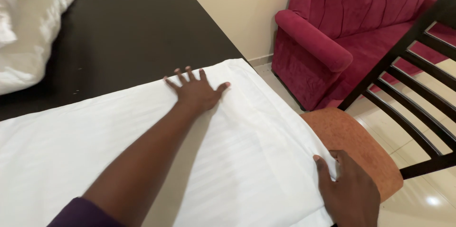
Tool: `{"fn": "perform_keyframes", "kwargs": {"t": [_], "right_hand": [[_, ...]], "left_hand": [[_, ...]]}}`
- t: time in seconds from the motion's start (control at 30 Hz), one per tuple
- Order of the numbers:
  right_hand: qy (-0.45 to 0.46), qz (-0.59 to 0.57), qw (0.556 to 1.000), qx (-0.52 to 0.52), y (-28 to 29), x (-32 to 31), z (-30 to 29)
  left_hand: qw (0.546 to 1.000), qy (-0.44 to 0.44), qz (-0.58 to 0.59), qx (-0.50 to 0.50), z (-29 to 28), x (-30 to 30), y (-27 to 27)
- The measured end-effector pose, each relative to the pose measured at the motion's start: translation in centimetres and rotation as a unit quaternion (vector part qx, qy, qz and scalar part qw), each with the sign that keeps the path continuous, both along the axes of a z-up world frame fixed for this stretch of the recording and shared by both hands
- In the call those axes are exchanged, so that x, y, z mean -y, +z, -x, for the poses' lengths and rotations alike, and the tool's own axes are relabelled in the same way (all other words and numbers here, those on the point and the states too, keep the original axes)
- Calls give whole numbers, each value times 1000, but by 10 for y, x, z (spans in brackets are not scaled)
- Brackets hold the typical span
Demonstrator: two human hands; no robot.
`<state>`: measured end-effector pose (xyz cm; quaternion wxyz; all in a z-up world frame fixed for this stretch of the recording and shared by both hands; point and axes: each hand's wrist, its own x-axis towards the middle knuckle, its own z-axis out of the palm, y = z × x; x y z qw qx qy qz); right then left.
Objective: The person folds a white sheet on a dark table, smoothing it out and folding it into a compact rectangle. They then pick up a white pillow and place it on the table, followed by unfolding a white pillowcase and preparing to insert the pillow.
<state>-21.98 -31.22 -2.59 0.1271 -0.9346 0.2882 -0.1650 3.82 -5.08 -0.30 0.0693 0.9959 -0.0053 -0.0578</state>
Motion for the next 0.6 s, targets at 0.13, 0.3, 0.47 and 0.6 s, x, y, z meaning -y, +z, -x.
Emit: {"fn": "perform_keyframes", "kwargs": {"t": [0.13,0.3,0.47,0.6], "right_hand": [[0,-5,1000,23,0,1,-3],[18,15,998,55,9,21,-14],[-50,-65,967,-240,14,40,-24],[-25,-83,967,-240,-3,38,-12]], "left_hand": [[991,-102,58,57,-22,52,-31],[991,-87,78,62,-24,89,-26],[993,-70,80,56,-53,101,-19],[969,-86,160,169,-98,105,-56]]}}
